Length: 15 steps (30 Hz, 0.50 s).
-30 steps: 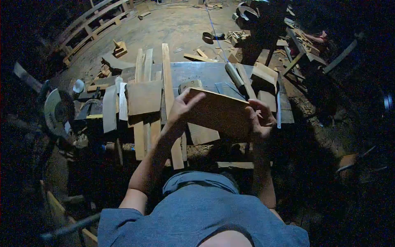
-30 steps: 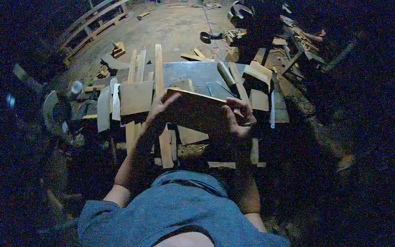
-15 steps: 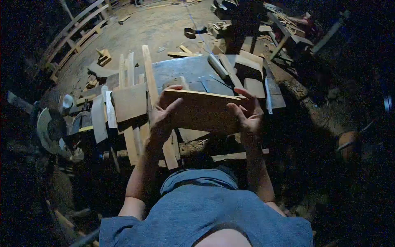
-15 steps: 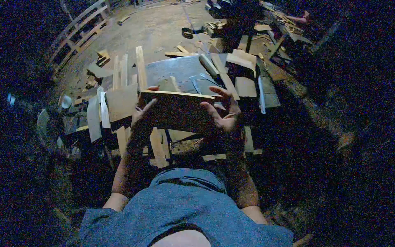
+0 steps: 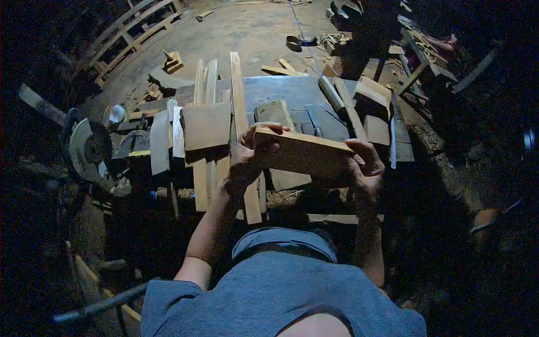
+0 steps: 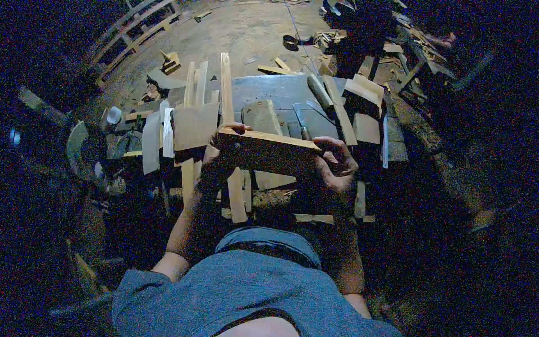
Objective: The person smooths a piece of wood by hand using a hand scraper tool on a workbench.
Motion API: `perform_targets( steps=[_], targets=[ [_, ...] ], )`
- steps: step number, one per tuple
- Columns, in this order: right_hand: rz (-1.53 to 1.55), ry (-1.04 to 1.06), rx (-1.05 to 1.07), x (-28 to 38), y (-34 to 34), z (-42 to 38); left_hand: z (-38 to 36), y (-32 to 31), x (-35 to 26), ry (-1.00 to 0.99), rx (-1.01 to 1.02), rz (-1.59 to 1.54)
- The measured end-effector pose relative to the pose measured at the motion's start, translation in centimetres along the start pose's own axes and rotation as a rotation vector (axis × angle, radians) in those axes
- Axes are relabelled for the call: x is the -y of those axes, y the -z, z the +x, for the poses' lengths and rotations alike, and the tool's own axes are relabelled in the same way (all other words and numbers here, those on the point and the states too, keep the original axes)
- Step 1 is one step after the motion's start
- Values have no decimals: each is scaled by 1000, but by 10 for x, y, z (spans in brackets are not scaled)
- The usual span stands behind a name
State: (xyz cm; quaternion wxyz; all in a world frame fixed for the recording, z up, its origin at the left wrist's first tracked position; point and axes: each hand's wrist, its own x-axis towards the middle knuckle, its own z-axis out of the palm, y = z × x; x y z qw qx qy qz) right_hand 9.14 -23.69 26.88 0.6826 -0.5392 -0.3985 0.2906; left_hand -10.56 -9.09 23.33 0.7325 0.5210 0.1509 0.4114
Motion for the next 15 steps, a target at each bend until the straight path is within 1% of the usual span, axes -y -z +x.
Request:
perform_targets(
  steps=[2, 4, 7, 8, 10, 11, 12, 13, 15],
  targets=[
    [-37, -47, -3, 2, 2, -1, -1, 2, 0, -7, -4, 11],
    [-190, 56, 64, -4, 8, 0, -1, 3, -3, -15, -7, 24],
    [-197, 103, 106, -14, 15, 3, -1, 4, -6, 8, -6, -48],
    [-193, 108, 113, -14, 17, 4, 0, 5, -6, 4, -9, 7],
    [-78, 39, 220, -14, 18, 3, 3, 7, -8, -12, -17, 71],
    [-75, 48, 227, -14, 17, 4, 6, 7, -8, -4, 48, 51],
    [-131, 44, 309, -12, 16, 4, 8, 7, -9, 9, 116, 28],
    [-189, 35, 386, -9, 17, 3, 9, 6, -11, 8, 118, 27],
    [-193, 10, 371, 2, 7, -2, 10, 3, -15, 0, 183, 103]
  ],
)
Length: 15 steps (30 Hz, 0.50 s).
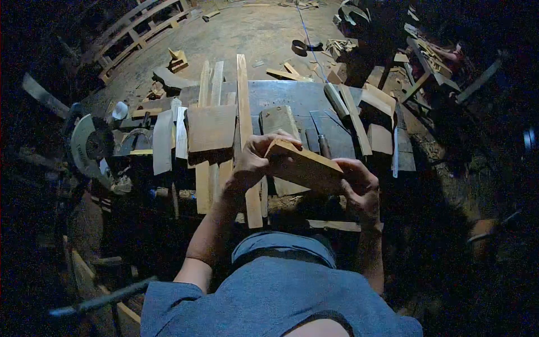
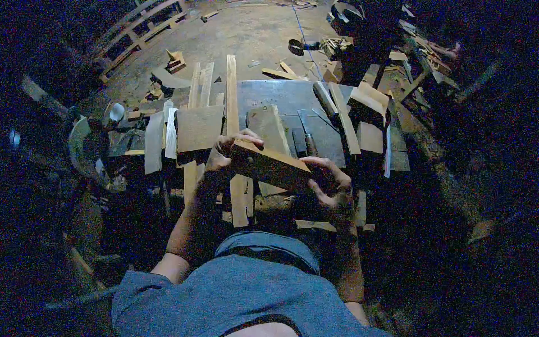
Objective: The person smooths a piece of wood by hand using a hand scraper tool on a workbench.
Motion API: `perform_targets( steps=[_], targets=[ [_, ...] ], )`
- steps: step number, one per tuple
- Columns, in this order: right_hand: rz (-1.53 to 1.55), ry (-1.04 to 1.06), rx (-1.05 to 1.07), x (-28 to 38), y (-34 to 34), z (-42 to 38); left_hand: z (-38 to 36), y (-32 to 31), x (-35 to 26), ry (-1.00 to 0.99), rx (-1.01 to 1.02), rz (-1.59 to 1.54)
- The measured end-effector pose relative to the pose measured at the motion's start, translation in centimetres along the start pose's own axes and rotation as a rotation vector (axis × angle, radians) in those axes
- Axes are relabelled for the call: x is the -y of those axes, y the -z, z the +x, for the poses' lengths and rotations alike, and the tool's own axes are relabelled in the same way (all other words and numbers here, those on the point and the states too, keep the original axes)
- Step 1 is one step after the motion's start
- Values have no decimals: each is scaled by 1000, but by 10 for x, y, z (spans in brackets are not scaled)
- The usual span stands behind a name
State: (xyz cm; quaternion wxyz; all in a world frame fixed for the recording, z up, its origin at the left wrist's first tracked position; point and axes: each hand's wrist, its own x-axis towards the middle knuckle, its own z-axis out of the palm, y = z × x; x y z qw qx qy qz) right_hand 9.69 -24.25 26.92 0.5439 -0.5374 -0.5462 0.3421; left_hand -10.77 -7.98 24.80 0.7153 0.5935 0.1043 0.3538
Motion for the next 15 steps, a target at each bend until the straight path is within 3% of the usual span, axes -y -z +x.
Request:
perform_targets(
  steps=[1, 3, 8, 11, 15],
  targets=[
    [41, -65, -10, 1, -1, -1, 2, 1, 1, -64, 58, -135],
    [84, -137, -21, 0, -2, -3, 0, 3, 4, -35, 42, -95],
    [121, -24, -51, -6, -4, 2, 0, 3, 13, -31, -9, -80],
    [223, -29, -20, -7, -2, 1, -1, -4, 8, 35, -179, -86],
    [97, -21, -65, -7, -5, 3, 0, -6, 9, -7, -226, -57]
  ],
)
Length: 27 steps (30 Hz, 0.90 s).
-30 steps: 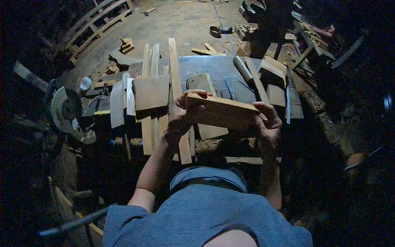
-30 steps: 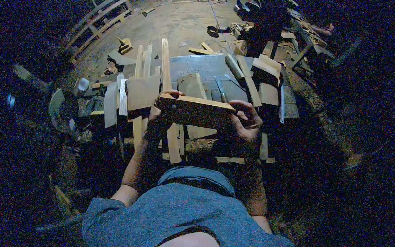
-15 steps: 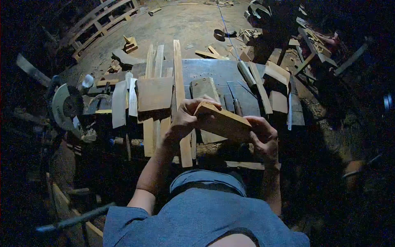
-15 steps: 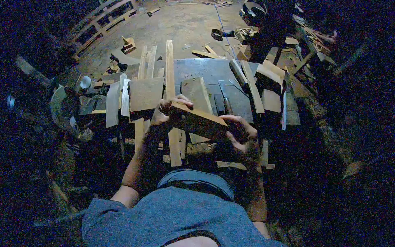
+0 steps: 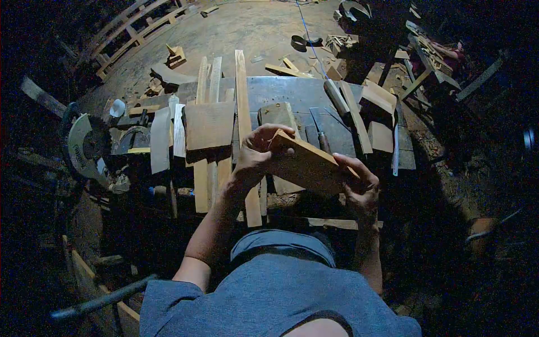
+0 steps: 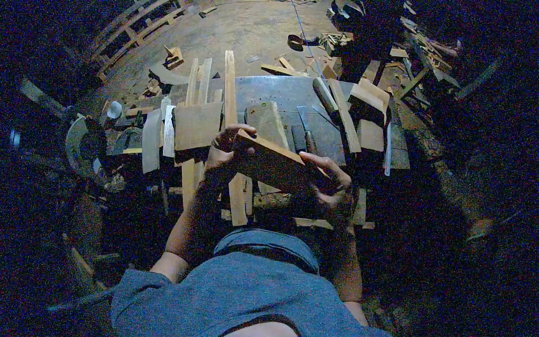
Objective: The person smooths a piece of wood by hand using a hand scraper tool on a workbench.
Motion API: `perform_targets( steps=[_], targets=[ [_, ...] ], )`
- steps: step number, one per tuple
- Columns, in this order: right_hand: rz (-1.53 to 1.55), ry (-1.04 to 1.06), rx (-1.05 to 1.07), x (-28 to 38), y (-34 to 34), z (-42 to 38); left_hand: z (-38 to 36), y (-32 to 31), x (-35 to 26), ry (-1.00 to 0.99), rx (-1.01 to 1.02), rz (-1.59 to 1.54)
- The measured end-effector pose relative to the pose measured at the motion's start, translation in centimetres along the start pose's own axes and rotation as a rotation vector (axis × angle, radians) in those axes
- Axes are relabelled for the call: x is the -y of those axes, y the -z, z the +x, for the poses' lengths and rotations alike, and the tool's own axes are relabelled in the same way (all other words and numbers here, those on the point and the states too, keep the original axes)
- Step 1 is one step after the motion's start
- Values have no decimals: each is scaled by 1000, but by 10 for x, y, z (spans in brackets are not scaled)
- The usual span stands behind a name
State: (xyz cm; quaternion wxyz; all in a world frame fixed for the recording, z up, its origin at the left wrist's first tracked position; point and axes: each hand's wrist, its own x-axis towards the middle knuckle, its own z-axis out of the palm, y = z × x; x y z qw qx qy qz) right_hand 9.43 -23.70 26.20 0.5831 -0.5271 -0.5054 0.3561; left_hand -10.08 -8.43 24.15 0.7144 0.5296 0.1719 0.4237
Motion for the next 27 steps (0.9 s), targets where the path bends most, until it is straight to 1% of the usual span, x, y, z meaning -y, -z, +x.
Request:
perform_targets(
  steps=[3, 6, 8, 10, 11, 12, 13, 14, 15, 17, 18, 19, 21, 22, 23, 24, 25, 26, 27],
  targets=[
    [60, -27, -30, -9, 0, 1, 1, -1, 1, 28, -45, 43],
    [41, -6, -63, -9, -2, 1, 3, -3, 2, 49, -85, 51],
    [60, 28, -36, -14, -2, 3, 5, -1, 2, 55, -110, 61],
    [73, 14, -32, -12, -4, 3, 5, 1, 2, 171, -135, 111],
    [83, 5, -30, -9, -5, 3, 4, 2, 5, 178, -134, 109],
    [81, -2, -36, -4, -7, 4, 4, 4, 9, 186, -150, 17],
    [-61, -36, -81, 4, -10, 4, 4, 6, 12, 196, -165, -76],
    [-205, -72, -125, 8, -13, 4, 6, 6, 11, 211, -135, 65],
    [-209, -79, -133, 7, -14, 4, 6, 4, 9, 218, -128, 60],
    [-70, -76, -177, 4, -16, 4, 9, -2, 2, 172, 52, -191],
    [-83, -108, -166, 10, -17, 4, 8, 2, 3, 160, 130, -94],
    [-90, -111, -168, 10, -17, 3, 7, 4, 0, 161, 132, -101],
    [-77, -117, -190, 6, -17, 5, 8, 5, -10, 353, 247, -277],
    [-79, -117, -181, 5, -16, 7, 8, 1, -8, 363, 196, -265],
    [-86, -62, -217, 4, -17, 8, 8, 0, -4, 361, 189, -267],
    [-92, -7, -257, 2, -17, 8, 9, 1, 3, 406, 144, -336],
    [-92, -10, -259, 1, -18, 8, 9, 3, 10, 453, 104, -407],
    [16, -37, -289, 0, -17, 7, 10, -1, 12, 452, 69, -449],
    [118, -65, -325, 0, -14, 5, 9, -4, 12, 460, 79, -459]
  ],
)
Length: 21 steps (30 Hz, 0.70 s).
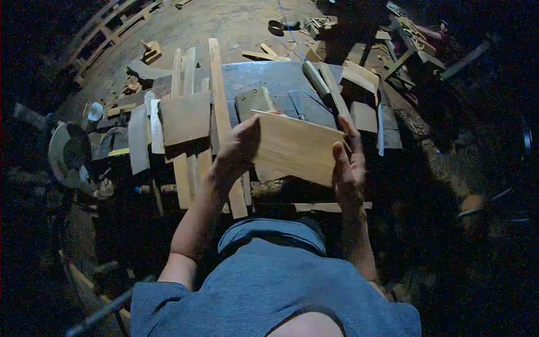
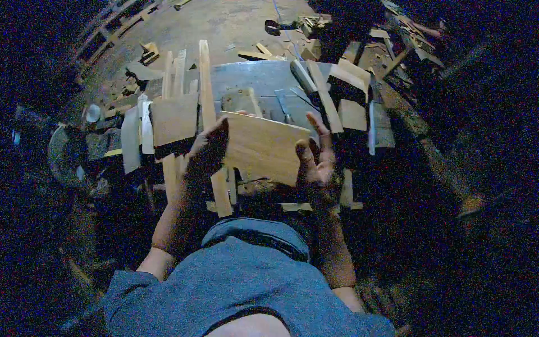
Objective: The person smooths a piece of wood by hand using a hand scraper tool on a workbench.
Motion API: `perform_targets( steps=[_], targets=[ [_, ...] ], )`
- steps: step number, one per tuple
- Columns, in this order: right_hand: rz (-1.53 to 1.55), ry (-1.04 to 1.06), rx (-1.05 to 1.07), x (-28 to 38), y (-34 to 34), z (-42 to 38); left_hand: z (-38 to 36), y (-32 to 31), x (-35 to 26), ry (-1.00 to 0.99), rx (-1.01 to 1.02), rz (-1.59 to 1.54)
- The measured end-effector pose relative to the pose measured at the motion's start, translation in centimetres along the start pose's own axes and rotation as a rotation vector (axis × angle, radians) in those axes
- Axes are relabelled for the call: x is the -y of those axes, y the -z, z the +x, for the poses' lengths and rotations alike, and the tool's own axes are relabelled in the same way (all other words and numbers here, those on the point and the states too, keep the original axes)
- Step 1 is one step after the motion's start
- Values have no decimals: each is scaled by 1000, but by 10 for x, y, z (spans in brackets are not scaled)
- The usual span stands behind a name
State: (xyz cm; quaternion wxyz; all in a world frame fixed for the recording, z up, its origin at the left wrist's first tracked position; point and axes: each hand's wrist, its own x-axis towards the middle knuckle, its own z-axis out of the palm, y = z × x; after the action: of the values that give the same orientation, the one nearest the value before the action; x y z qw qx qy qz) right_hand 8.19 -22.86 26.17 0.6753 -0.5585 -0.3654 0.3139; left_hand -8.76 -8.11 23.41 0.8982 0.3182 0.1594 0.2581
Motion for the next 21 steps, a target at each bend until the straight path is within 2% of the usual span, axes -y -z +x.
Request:
perform_targets(
  steps=[1, 2, 3, 4, 6, 8, 9, 13, 17, 19, 21],
  targets=[
    [-118, 54, -4, -12, 9, 2, -4, -4, 0, 2, -152, 113],
    [-38, 22, 35, -8, 11, 1, -5, -6, -2, 3, -302, 229],
    [-48, -28, 26, -8, 15, 0, 0, 13, 8, 11, -210, -54],
    [-53, -79, 19, -10, 18, -1, 0, 35, 8, 86, 140, -333],
    [-37, -41, -10, -16, 16, 1, -2, 5, 6, 75, -418, 107],
    [-14, -4, -33, -15, 15, 1, 0, 21, 14, 55, -372, 18],
    [24, -57, -24, -9, 15, 1, 0, 26, 17, 29, -325, -73],
    [204, -157, 27, -6, 16, 2, -4, 22, 15, 36, -290, -26],
    [216, -170, -1, -5, 14, 0, -5, 22, 15, 48, -300, -69],
    [26, -131, 52, 2, 13, -2, -5, 25, 16, 80, -293, -136],
    [64, -177, 61, 2, 14, -2, -6, 26, 17, 63, -281, -116]
  ],
)
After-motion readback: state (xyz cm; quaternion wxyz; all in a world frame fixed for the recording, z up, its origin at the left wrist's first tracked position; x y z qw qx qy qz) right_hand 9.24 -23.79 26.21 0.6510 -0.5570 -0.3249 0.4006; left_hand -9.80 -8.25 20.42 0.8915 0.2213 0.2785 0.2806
